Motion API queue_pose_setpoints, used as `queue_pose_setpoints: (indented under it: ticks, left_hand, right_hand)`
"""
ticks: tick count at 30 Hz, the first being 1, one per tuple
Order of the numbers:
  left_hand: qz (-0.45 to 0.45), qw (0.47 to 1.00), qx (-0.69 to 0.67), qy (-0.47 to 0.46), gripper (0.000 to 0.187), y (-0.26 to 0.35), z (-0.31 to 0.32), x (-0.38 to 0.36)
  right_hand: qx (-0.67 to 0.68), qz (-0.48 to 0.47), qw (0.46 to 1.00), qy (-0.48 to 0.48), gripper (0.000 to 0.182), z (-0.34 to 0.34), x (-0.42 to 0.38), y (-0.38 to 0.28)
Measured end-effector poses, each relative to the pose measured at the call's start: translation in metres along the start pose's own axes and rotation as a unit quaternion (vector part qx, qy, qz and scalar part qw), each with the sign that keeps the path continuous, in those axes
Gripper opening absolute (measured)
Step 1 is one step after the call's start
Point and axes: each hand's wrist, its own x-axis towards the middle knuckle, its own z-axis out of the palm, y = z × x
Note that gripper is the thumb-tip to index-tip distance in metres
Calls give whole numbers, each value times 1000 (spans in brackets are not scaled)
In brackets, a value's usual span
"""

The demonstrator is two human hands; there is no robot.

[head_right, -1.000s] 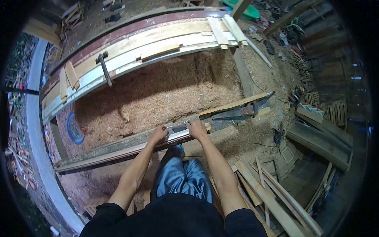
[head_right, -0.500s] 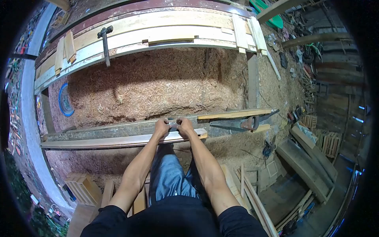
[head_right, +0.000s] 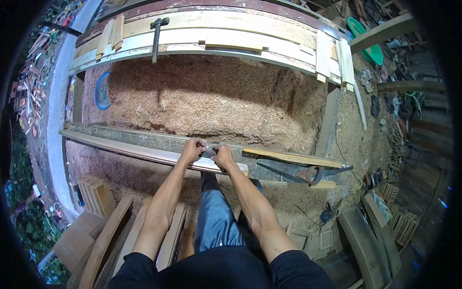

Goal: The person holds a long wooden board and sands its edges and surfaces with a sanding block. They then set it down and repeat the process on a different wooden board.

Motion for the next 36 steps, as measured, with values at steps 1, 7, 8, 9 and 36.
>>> queue_pose_setpoints:
  ticks: [1,7,8,9,36]
  left_hand:
    - [0,1000,4,-4,16,3,-4,-1]
    - [-59,983,155,-83,26,11,-15,-10]
    - [-73,980,168,-77,29,15,-14,-8]
    - [-83,977,182,-73,31,16,-11,-4]
    - [-26,881,109,460,66,42,64,-83]
  right_hand:
    - [-32,-29,999,1,46,4,5,4]
    - [-38,-54,997,46,32,25,16,13]
    - [-49,-66,994,68,30,28,20,17]
    - [-76,-74,994,32,26,26,22,16]
    - [260,-135,938,183,28,-28,-52,58]
